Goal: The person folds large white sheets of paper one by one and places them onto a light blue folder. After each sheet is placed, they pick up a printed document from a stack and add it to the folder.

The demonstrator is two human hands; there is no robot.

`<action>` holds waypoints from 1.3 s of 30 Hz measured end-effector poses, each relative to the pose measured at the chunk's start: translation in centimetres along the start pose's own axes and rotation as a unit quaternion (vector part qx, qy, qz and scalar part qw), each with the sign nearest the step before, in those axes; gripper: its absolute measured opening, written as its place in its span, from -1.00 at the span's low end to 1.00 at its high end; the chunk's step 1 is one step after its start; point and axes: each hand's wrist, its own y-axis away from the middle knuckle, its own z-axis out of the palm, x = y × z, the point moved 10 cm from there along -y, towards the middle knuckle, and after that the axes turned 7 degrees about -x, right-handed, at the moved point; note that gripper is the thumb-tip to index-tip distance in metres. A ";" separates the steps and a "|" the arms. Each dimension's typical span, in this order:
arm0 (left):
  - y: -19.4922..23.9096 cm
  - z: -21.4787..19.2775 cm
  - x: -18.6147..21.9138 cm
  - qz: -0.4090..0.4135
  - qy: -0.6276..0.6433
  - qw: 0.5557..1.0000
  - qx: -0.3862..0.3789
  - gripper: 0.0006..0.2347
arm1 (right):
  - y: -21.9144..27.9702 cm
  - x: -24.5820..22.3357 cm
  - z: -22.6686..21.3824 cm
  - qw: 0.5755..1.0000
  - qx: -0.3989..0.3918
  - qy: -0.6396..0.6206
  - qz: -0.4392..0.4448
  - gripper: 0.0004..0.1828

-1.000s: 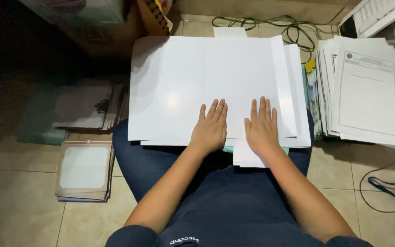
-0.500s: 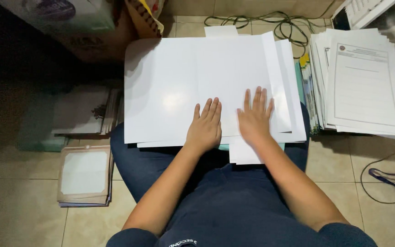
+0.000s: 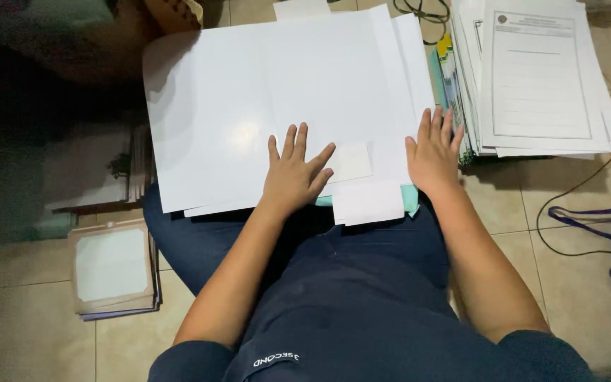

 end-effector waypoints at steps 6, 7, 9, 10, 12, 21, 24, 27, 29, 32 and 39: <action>2.1 -2.4 2.3 -0.006 0.024 0.998 -0.051 -0.28 | 3.9 -2.2 -4.7 0.997 0.022 -0.074 -0.031 -0.53; 2.5 -1.8 2.2 -0.007 0.025 0.998 -0.054 -0.28 | 4.1 -3.2 -5.5 0.997 0.019 -0.075 -0.030 -0.53; 3.3 -1.5 1.9 -0.012 -0.008 0.999 -0.031 -0.35 | 4.2 -3.7 -6.1 0.984 -0.025 -0.170 0.041 -0.51; 3.7 -0.7 1.9 -0.014 -0.009 0.999 -0.032 -0.35 | 4.2 -3.3 -5.5 0.984 -0.026 -0.171 0.040 -0.51; 4.2 0.2 1.7 0.010 -0.009 0.999 -0.030 -0.45 | 3.3 -2.4 -3.5 0.955 -0.058 -0.285 0.057 -0.47; 1.2 1.7 4.3 0.044 0.077 0.996 0.008 -0.44 | 4.7 -8.4 -2.3 0.873 -0.188 -0.445 0.068 -0.49; 1.2 2.9 3.9 0.002 -0.046 0.999 0.019 -0.44 | 6.3 -12.7 -0.2 0.950 -0.213 -0.218 -0.067 -0.61; 1.7 2.7 3.2 0.023 0.091 0.995 0.038 -0.41 | 6.4 -13.9 -0.2 0.950 -0.040 -0.146 -0.273 -0.50; 1.6 1.1 4.3 0.047 0.075 0.996 0.017 -0.37 | 3.9 -13.4 -1.0 0.953 -0.095 -0.200 -0.205 -0.40; 1.3 -0.1 5.6 0.075 0.038 0.995 -0.053 -0.24 | 0.4 -13.1 -0.4 0.972 -0.102 -0.132 -0.167 -0.35; 1.3 0.5 5.3 0.078 0.016 0.994 -0.071 -0.10 | 0.7 -12.7 0.1 0.976 -0.048 -0.038 -0.210 -0.34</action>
